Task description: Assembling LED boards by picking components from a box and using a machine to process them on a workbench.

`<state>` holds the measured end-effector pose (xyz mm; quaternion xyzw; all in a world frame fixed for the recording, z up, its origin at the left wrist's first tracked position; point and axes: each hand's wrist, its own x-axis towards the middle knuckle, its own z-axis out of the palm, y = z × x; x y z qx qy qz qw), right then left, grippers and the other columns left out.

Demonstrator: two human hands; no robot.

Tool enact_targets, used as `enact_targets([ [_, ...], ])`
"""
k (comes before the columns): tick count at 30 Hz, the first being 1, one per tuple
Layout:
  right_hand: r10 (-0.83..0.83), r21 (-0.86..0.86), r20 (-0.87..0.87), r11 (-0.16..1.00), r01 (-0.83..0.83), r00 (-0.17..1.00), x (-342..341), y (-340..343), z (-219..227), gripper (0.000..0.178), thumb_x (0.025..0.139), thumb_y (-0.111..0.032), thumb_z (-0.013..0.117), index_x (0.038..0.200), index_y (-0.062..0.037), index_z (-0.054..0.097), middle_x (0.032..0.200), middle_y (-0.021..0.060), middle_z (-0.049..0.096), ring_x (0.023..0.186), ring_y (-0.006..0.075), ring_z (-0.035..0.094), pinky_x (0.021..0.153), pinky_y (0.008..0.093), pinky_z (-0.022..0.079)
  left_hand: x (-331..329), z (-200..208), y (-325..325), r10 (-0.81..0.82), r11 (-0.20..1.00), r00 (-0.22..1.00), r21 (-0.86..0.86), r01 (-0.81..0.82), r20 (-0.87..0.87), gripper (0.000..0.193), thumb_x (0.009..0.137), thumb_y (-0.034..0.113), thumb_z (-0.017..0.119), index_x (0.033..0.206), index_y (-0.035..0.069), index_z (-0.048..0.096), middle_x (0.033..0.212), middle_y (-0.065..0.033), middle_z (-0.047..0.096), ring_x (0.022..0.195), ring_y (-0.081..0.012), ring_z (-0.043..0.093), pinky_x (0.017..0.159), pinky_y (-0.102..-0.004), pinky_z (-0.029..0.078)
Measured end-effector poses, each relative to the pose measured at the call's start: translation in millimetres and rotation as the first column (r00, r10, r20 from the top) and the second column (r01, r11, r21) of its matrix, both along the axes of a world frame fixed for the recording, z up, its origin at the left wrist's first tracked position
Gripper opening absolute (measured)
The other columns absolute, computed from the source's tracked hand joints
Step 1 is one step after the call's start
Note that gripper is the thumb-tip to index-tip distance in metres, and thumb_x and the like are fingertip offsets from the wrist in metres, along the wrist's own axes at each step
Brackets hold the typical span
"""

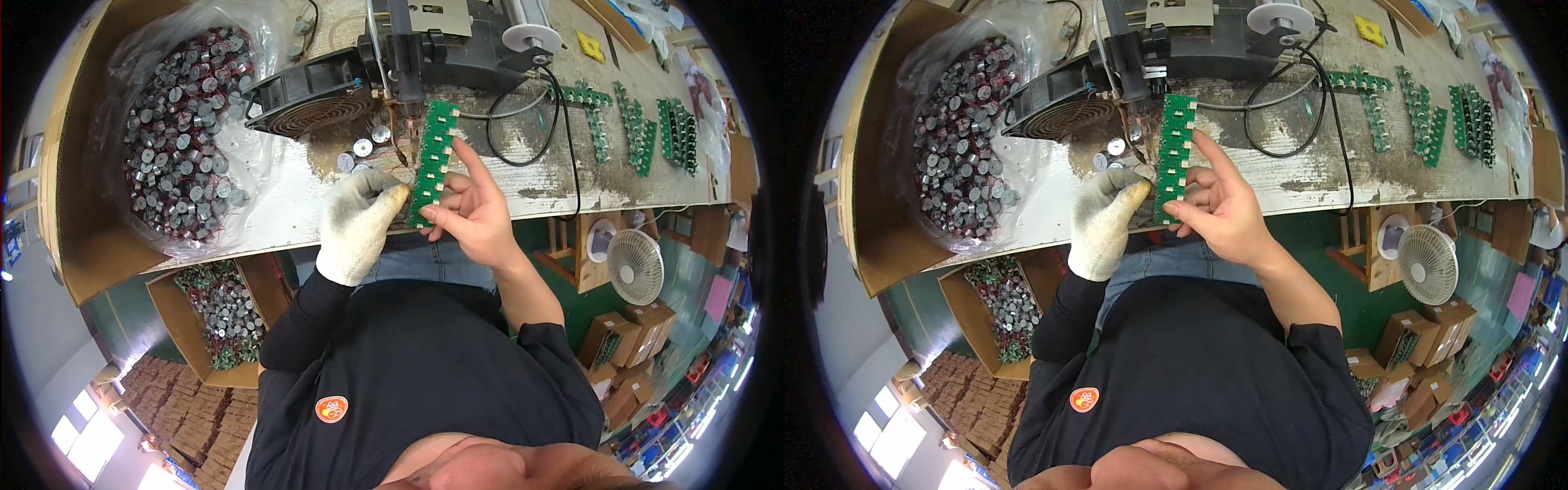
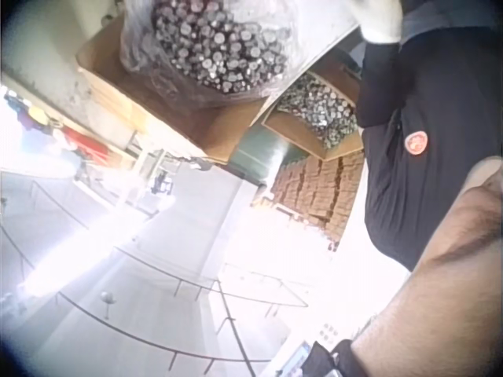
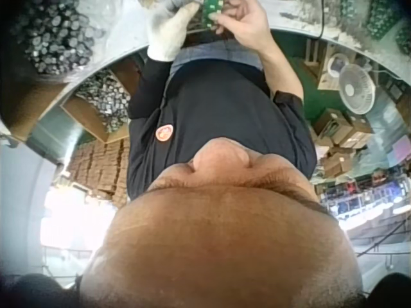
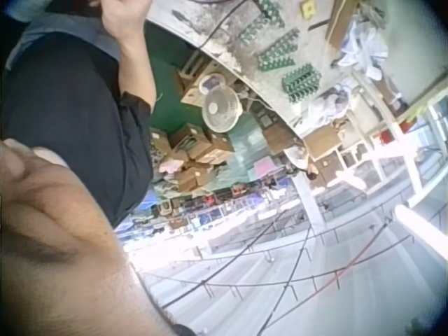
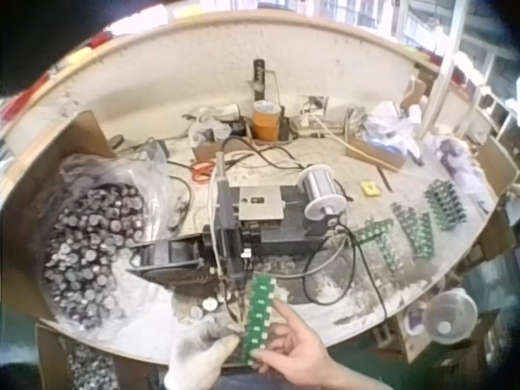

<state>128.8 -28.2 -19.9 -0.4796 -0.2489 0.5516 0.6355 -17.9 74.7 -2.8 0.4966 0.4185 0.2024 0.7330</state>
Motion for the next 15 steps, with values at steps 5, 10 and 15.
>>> enact_targets([
  [5,-0.019,0.033,-0.008,0.999,0.019,1.0,-0.3,1.8,-2.4,0.086,0.083,0.011,0.06,0.15,-0.0094,0.01,0.106,0.0173,0.059,0.075,0.0167,0.064,0.058,0.0254,0.055,-0.8,-8.8,2.8,-0.009,0.998,1.0,0.063,0.01,-0.008,0.014,0.088,0.009,0.062,0.091,-0.004,0.063,0.081,-0.004,0.063,0.073,-0.0081,0.057,0.065,-0.0235,0.046],
  [10,-0.043,0.061,-0.02,0.997,0.044,0.999,0.2,4.7,-5.4,0.086,0.083,0.013,0.058,0.15,-0.0078,0.009,0.11,0.0197,0.058,0.074,0.0186,0.066,0.058,0.0266,0.056,4.2,-1.2,4.6,0.006,1.0,1.0,0.012,-0.006,-0.022,0.014,0.087,0.009,0.063,0.091,-0.004,0.064,0.08,-0.0039,0.064,0.073,-0.0088,0.057,0.065,-0.0243,0.047],
  [15,-0.042,0.074,-0.027,0.996,0.044,0.999,-0.3,5.9,-1.8,0.086,0.083,0.012,0.06,0.15,-0.0102,0.011,0.109,0.0172,0.058,0.076,0.0155,0.064,0.059,0.0257,0.055,4.7,3.2,5.0,0.034,0.999,0.999,-0.033,-0.034,0.003,0.015,0.088,0.009,0.062,0.092,-0.004,0.064,0.081,-0.0053,0.065,0.073,-0.0094,0.059,0.064,-0.0242,0.048],
])
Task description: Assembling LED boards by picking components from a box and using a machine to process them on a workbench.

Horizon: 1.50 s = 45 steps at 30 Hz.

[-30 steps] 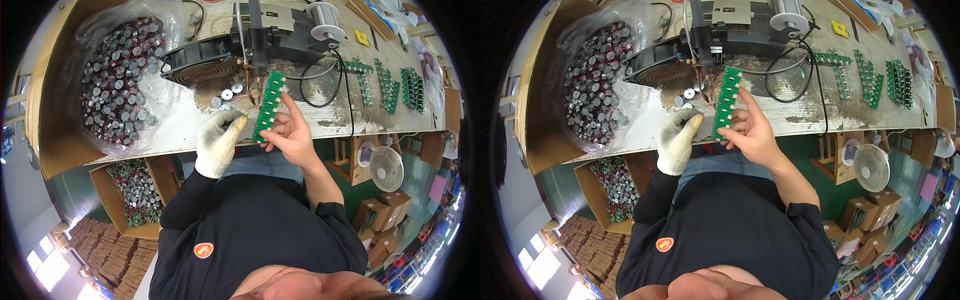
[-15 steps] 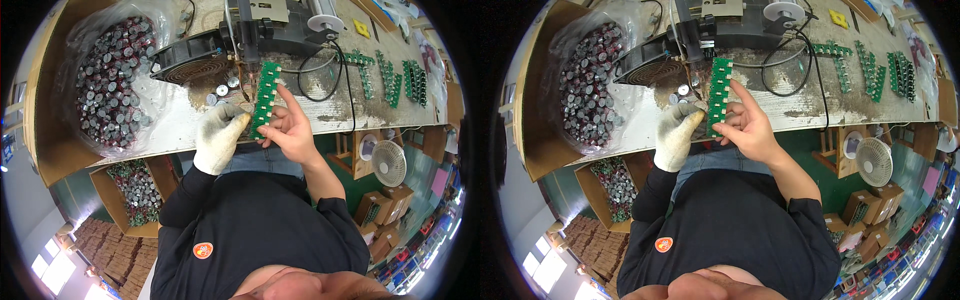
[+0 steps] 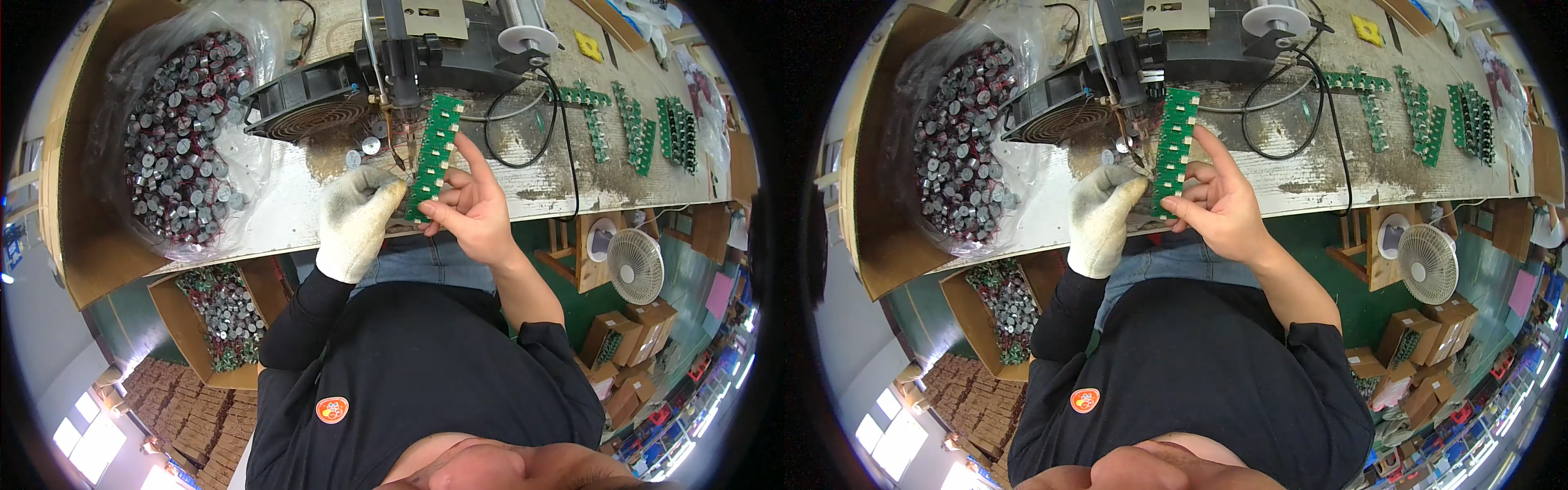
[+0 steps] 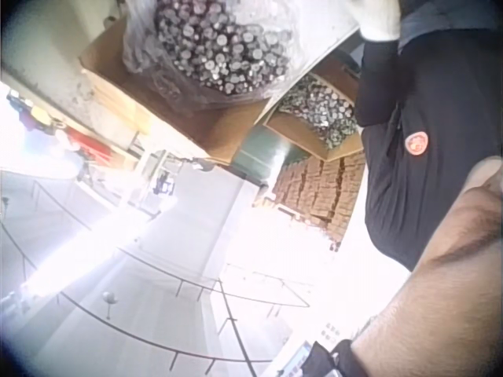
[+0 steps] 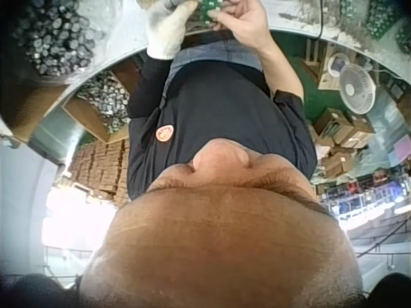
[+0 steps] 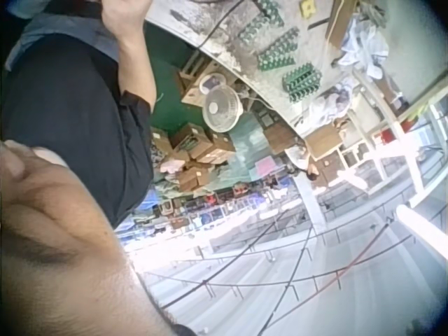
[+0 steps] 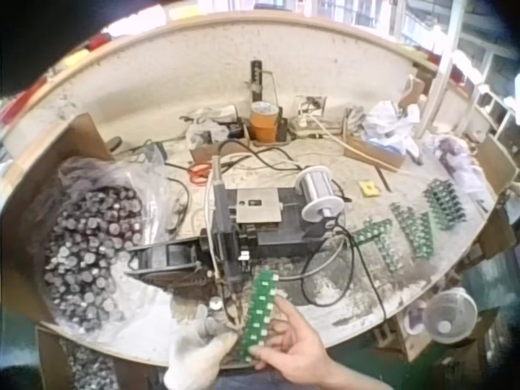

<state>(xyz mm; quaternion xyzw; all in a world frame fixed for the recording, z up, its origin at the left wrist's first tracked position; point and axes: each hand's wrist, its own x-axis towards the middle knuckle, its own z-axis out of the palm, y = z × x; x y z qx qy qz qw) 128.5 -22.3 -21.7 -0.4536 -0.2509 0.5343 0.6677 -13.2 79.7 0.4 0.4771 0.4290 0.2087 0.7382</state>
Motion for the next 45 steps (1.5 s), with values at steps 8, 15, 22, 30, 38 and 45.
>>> enact_targets([
  [8,-0.004,-0.01,0.009,1.0,0.004,1.0,-1.1,-1.1,-3.1,0.086,0.082,0.012,0.06,0.15,-0.0101,0.011,0.109,0.0169,0.059,0.077,0.0152,0.064,0.059,0.0254,0.055,-2.6,-10.2,-2.0,0.01,1.0,1.0,0.025,-0.01,0.013,0.016,0.088,0.01,0.063,0.093,-0.005,0.064,0.082,-0.0062,0.065,0.073,-0.0097,0.06,0.065,-0.0248,0.049],
  [15,0.001,-0.017,0.037,1.0,0.0,0.999,-1.7,-4.1,-2.3,0.085,0.083,0.012,0.059,0.149,-0.0073,0.009,0.106,0.0204,0.059,0.073,0.0196,0.066,0.056,0.0274,0.056,-4.2,-13.2,-4.5,-0.005,1.0,1.0,0.008,0.005,-0.004,0.016,0.088,0.01,0.063,0.093,-0.005,0.064,0.082,-0.0056,0.065,0.074,-0.0096,0.059,0.066,-0.0247,0.048],
  [22,0.001,-0.024,0.01,1.0,-0.001,1.0,-2.2,-3.7,-0.5,0.085,0.082,0.011,0.06,0.149,-0.0068,0.011,0.106,0.0199,0.059,0.072,0.019,0.066,0.056,0.0272,0.056,-4.4,-13.6,-3.2,-0.038,0.988,0.999,0.148,0.034,0.023,0.013,0.086,0.008,0.063,0.089,-0.004,0.064,0.08,-0.0049,0.063,0.074,-0.0096,0.058,0.065,-0.0247,0.046],
  [30,-0.004,-0.008,0.028,1.0,0.004,1.0,-2.7,-4.1,-5.0,0.085,0.082,0.012,0.059,0.149,-0.007,0.011,0.111,0.0201,0.058,0.073,0.0179,0.066,0.057,0.0265,0.056,-0.7,-9.1,-0.9,-0.042,0.997,0.999,0.073,0.04,0.018,0.011,0.085,0.007,0.062,0.084,-0.004,0.063,0.078,-0.0047,0.062,0.072,-0.0092,0.057,0.064,-0.0243,0.046],
  [38,0.005,0.013,0.039,1.0,-0.005,0.999,-1.8,-5.4,-2.1,0.085,0.082,0.013,0.058,0.15,-0.0073,0.011,0.112,0.0202,0.058,0.074,0.0175,0.066,0.056,0.0266,0.055,-0.3,-8.6,-3.5,-0.019,0.998,0.999,0.062,0.017,0.029,0.01,0.085,0.006,0.062,0.085,-0.004,0.064,0.076,-0.0048,0.063,0.071,-0.0092,0.058,0.063,-0.024,0.046],
  [45,0.006,-0.008,0.046,1.0,-0.006,0.999,-1.7,-7.1,-7.2,0.084,0.082,0.013,0.059,0.149,-0.0072,0.012,0.111,0.0201,0.058,0.074,0.0174,0.065,0.057,0.0268,0.055,0.5,-12.4,-3.8,-0.031,0.997,0.999,0.064,0.032,-0.007,0.012,0.084,0.008,0.063,0.082,-0.004,0.064,0.074,-0.0048,0.062,0.069,-0.0092,0.057,0.061,-0.0246,0.045],
])
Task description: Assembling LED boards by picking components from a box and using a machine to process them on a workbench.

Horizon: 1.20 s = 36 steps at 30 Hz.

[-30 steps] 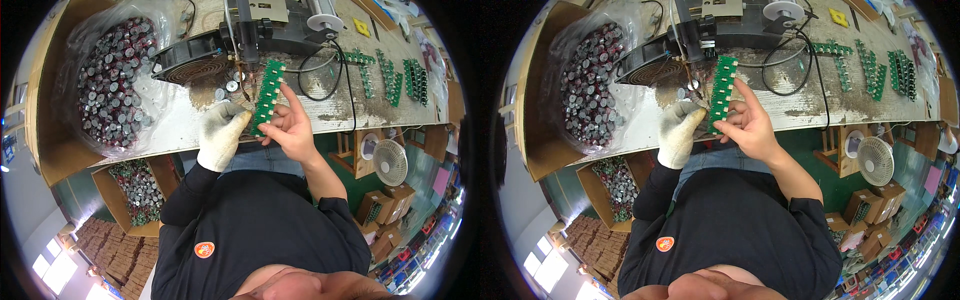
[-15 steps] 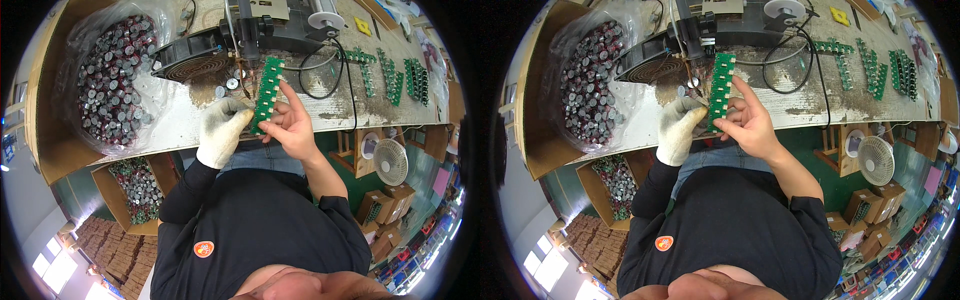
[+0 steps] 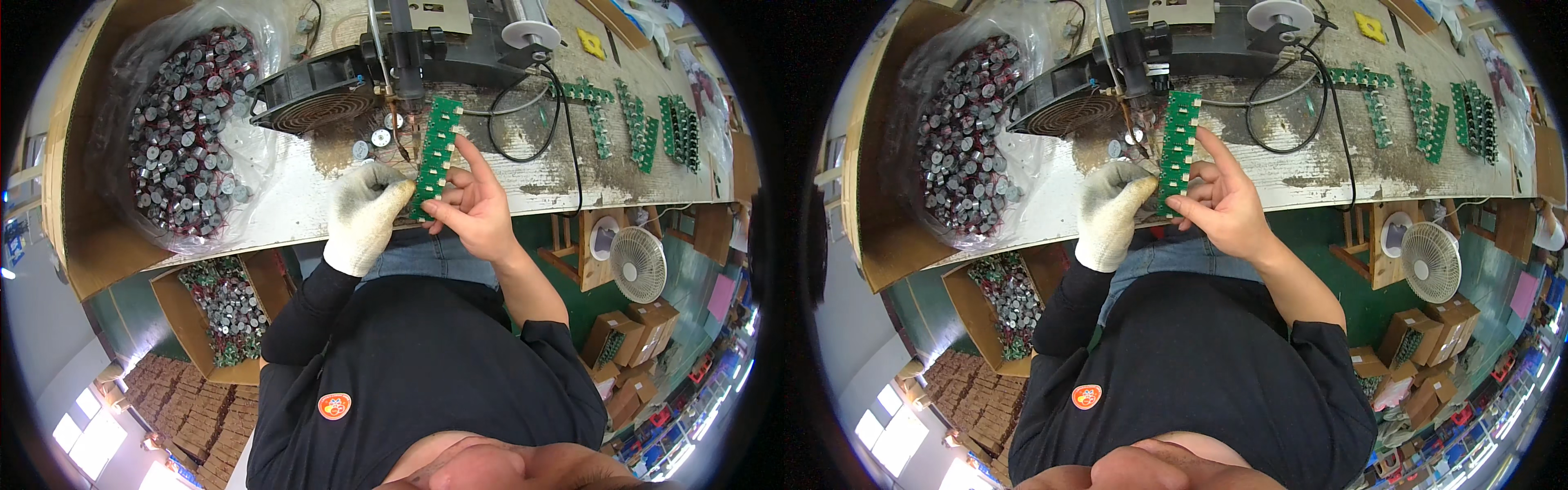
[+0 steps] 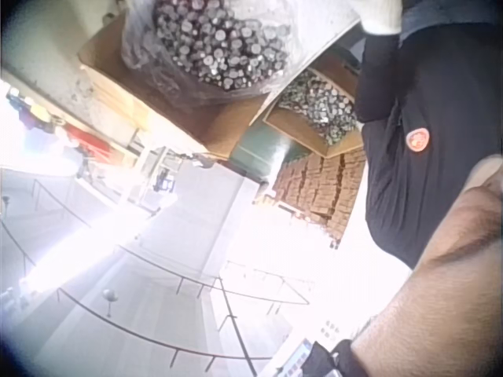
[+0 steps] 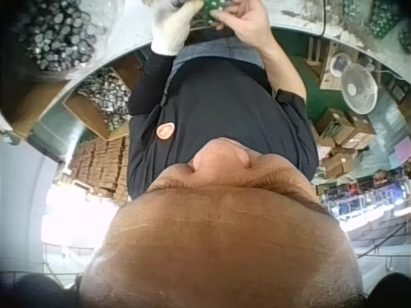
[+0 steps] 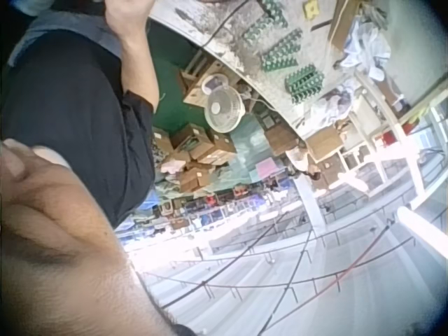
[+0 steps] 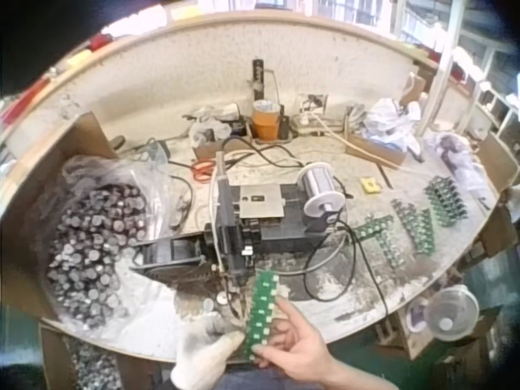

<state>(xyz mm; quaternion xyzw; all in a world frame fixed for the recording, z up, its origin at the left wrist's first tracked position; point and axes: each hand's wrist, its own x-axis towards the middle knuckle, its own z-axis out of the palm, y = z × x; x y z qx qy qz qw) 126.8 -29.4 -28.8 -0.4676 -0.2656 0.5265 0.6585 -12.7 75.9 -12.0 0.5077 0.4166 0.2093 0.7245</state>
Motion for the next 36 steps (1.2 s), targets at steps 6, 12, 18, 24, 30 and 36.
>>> enact_targets([
  [6,-0.011,-0.013,-0.018,1.0,0.011,1.0,-2.9,4.5,2.5,0.085,0.082,0.011,0.06,0.15,-0.0095,0.014,0.109,0.0168,0.059,0.075,0.0146,0.064,0.059,0.0253,0.055,-2.0,1.9,4.1,-0.001,1.0,1.0,-0.023,0.002,0.018,0.013,0.086,0.009,0.063,0.085,-0.004,0.064,0.076,-0.0046,0.062,0.069,-0.0088,0.057,0.061,-0.0242,0.045],
  [12,-0.042,-0.058,0.018,0.997,0.043,0.999,-3.5,5.6,3.4,0.086,0.082,0.01,0.061,0.15,-0.0088,0.013,0.111,0.0182,0.058,0.076,0.0168,0.065,0.059,0.0268,0.057,-38.3,12.0,2.2,0.051,0.964,0.994,0.266,-0.023,-0.1,0.021,0.086,0.013,0.067,0.098,-0.004,0.064,0.084,-0.005,0.064,0.07,-0.0075,0.056,0.063,-0.023,0.046],
  [18,-0.101,-0.053,0.133,0.993,0.109,0.986,-2.5,2.0,1.2,0.079,0.082,0.012,0.059,0.148,-0.0034,0.016,0.108,0.0174,0.059,0.072,0.015,0.063,0.056,0.0238,0.055,-113.8,-10.2,24.8,0.531,0.524,0.848,0.783,-0.336,0.009,0.016,0.084,-0.001,0.067,0.098,-0.005,0.062,0.086,-0.0057,0.063,0.068,-0.0088,0.057,0.06,-0.0203,0.046],
  [24,-0.108,-0.031,0.148,0.993,0.113,0.983,-4.8,6.0,1.5,0.077,0.083,0.012,0.058,0.147,-0.0007,0.017,0.106,0.0183,0.059,0.068,0.0142,0.062,0.054,0.0232,0.054,-196.8,21.1,61.2,0.875,0.232,0.474,0.944,-0.234,-0.097,0.015,0.081,0.008,0.069,0.094,0.0,0.065,0.083,-0.0076,0.064,0.067,-0.0148,0.059,0.064,-0.0258,0.048],
  [30,-0.119,-0.032,0.163,0.992,0.125,0.979,-8.0,9.4,0.7,0.077,0.083,0.011,0.058,0.147,-0.0009,0.017,0.106,0.0179,0.059,0.069,0.0136,0.062,0.054,0.023,0.054,-238.9,13.0,75.7,0.863,0.394,0.367,0.917,-0.062,-0.346,0.026,0.08,0.019,0.072,0.096,0.0,0.065,0.089,-0.0142,0.068,0.082,-0.0272,0.066,0.075,-0.0331,0.051],
  [36,-0.126,-0.013,0.161,0.991,0.13,0.979,-6.5,9.2,-1.3,0.076,0.084,0.011,0.058,0.147,-0.0008,0.017,0.106,0.0178,0.06,0.07,0.0133,0.062,0.054,0.023,0.054,-235.2,4.1,77.6,0.905,0.316,0.323,0.945,-0.081,-0.275,0.029,0.08,0.02,0.073,0.097,-0.001,0.065,0.09,-0.0142,0.067,0.084,-0.0275,0.065,0.077,-0.0336,0.05],
])
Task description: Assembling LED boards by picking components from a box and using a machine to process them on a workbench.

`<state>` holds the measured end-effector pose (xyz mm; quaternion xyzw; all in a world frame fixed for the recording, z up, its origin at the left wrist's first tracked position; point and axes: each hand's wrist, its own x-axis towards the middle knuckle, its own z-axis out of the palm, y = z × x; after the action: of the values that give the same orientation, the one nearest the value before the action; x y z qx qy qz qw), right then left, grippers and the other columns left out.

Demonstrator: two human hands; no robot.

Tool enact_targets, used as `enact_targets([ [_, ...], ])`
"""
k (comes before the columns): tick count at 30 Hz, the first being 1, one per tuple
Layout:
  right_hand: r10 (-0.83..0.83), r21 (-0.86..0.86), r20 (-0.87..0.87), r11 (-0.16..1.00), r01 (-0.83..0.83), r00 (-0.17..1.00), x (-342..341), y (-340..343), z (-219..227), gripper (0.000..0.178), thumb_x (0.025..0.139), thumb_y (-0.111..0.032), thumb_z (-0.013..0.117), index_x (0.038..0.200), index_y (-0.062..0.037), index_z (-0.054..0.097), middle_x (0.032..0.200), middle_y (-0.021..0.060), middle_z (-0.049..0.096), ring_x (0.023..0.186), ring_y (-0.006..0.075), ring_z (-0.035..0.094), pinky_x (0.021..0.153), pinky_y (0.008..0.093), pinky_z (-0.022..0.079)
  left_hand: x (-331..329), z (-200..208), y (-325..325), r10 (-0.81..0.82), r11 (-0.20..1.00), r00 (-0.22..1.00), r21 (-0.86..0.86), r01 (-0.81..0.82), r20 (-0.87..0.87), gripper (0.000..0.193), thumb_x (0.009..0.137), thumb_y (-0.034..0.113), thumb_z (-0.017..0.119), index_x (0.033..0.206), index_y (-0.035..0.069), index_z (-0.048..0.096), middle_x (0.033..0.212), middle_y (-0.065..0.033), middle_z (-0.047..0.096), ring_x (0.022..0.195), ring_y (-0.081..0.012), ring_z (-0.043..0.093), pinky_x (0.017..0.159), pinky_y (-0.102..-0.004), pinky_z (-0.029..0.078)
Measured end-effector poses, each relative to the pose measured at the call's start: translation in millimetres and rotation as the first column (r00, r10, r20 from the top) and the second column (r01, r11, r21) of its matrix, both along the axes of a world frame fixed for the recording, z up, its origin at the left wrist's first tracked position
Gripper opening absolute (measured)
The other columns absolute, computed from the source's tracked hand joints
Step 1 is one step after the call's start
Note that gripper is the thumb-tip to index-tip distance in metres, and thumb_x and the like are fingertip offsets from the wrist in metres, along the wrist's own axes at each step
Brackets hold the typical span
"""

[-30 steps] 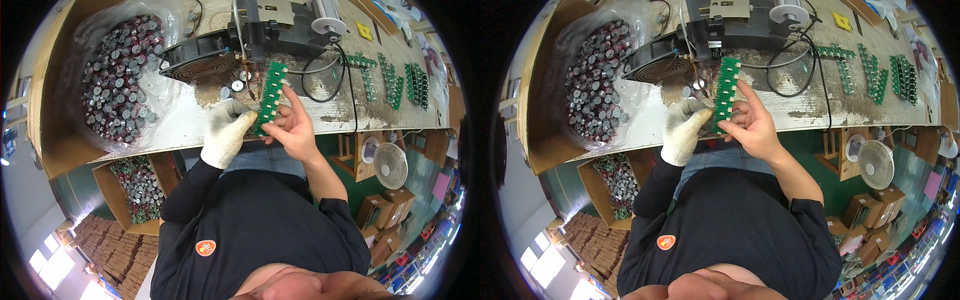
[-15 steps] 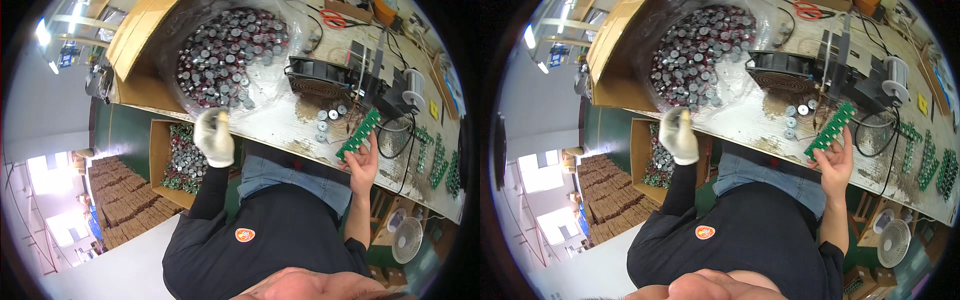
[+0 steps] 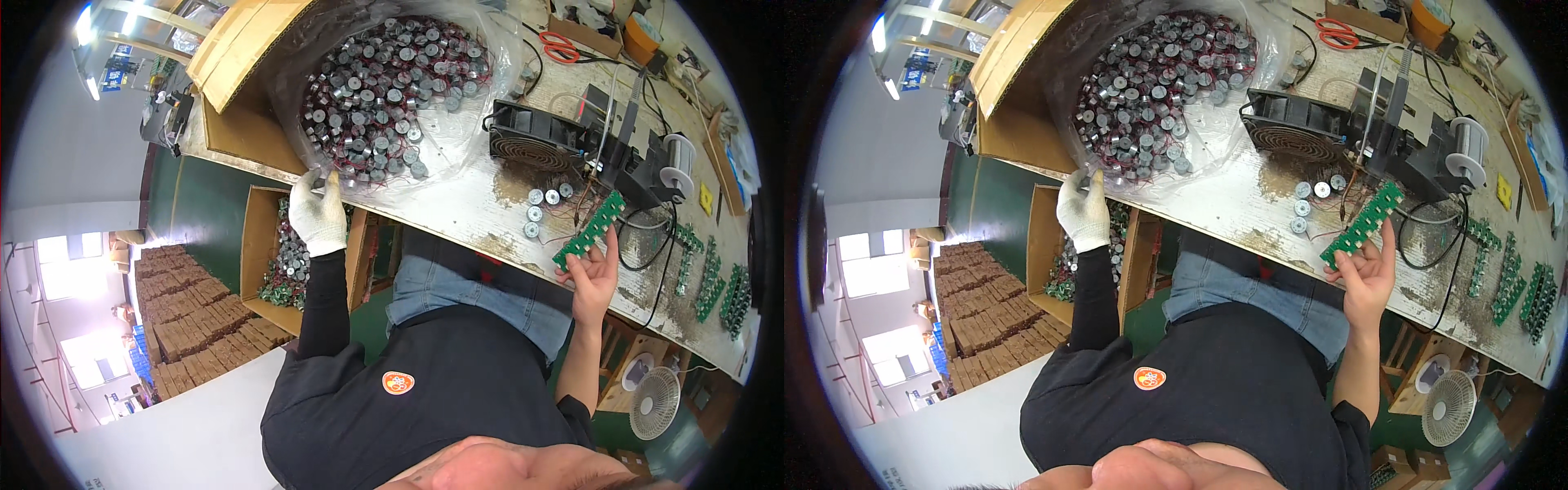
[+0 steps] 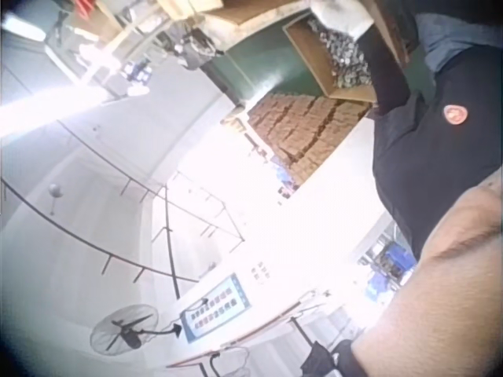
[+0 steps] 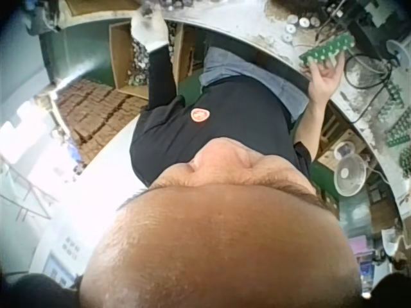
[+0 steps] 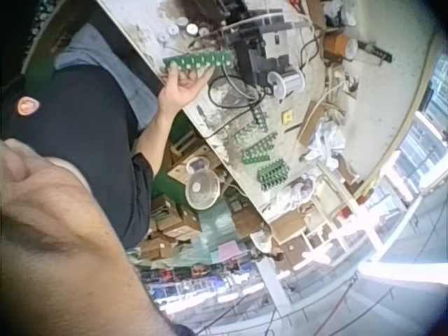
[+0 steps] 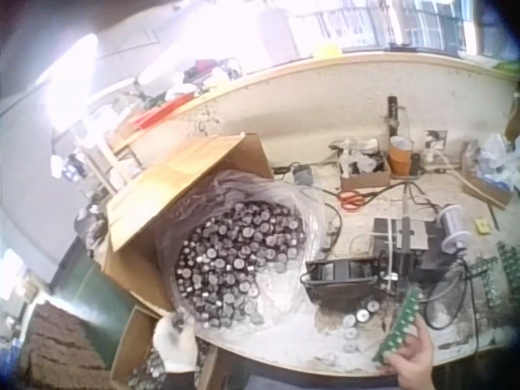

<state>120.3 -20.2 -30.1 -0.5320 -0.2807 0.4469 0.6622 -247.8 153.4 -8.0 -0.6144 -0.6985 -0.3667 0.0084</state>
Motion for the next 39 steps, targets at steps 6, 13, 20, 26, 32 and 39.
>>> enact_targets([
  [6,0.009,0.003,0.002,1.0,-0.009,1.0,-0.3,-0.9,-0.6,0.076,0.084,0.011,0.058,0.147,-0.0007,0.017,0.106,0.0179,0.06,0.07,0.0134,0.062,0.054,0.0232,0.053,4.4,-16.6,2.3,0.023,0.993,0.933,0.102,-0.063,0.358,0.051,0.077,0.01,0.076,0.12,-0.004,0.051,0.105,-0.0148,0.06,0.088,-0.019,0.06,0.078,-0.0299,0.048],
  [13,0.013,-0.013,0.002,1.0,-0.012,1.0,-0.8,-0.3,3.2,0.077,0.084,0.011,0.058,0.147,-0.0012,0.016,0.105,0.0174,0.06,0.068,0.0132,0.061,0.053,0.0229,0.053,22.1,-2.8,-6.3,-0.017,0.986,0.831,0.147,-0.078,0.556,0.078,0.078,0.003,0.073,0.139,-0.003,0.025,0.111,-0.0163,0.055,0.082,-0.0157,0.055,0.07,-0.0272,0.048],
  [20,0.021,-0.007,0.005,1.0,-0.021,1.0,-1.0,0.0,4.5,0.076,0.083,0.012,0.057,0.147,-0.0011,0.017,0.104,0.0172,0.06,0.068,0.0132,0.061,0.053,0.0223,0.053,16.2,0.0,3.5,-0.049,0.981,0.997,0.192,0.037,0.057,0.029,0.079,0.018,0.074,0.101,0.003,0.064,0.093,-0.0151,0.058,0.086,-0.0297,0.058,0.077,-0.0371,0.046],
  [26,0.03,-0.011,0.007,0.999,-0.03,1.0,0.3,-0.9,2.2,0.076,0.084,0.012,0.057,0.147,-0.0011,0.017,0.104,0.0177,0.06,0.068,0.0138,0.062,0.053,0.0228,0.053,6.1,-14.0,20.4,-0.083,0.976,0.997,0.2,0.08,0.006,0.02,0.079,0.016,0.073,0.093,0.003,0.068,0.086,-0.0127,0.058,0.083,-0.0274,0.058,0.074,-0.034,0.046],
  [32,0.029,0.001,0.012,1.0,-0.029,1.0,-0.8,-1.2,2.7,0.077,0.084,0.009,0.059,0.148,-0.0024,0.017,0.105,0.0154,0.06,0.071,0.013,0.062,0.053,0.0216,0.053,11.1,-14.8,27.6,-0.176,0.935,0.982,0.322,0.146,0.065,0.015,0.08,0.013,0.074,0.09,0.003,0.07,0.086,-0.0101,0.058,0.082,-0.0237,0.057,0.074,-0.0313,0.046],
  [39,0.029,-0.013,-0.004,0.999,-0.029,1.0,1.5,-2.3,-0.7,0.078,0.083,0.012,0.058,0.147,-0.0014,0.016,0.107,0.0175,0.059,0.07,0.0137,0.063,0.055,0.0232,0.054,35.2,25.0,22.6,-0.336,0.851,0.885,0.506,0.138,0.322,0.014,0.087,0.009,0.068,0.094,-0.004,0.068,0.095,-0.007,0.064,0.08,-0.0127,0.058,0.074,-0.0244,0.049],
])
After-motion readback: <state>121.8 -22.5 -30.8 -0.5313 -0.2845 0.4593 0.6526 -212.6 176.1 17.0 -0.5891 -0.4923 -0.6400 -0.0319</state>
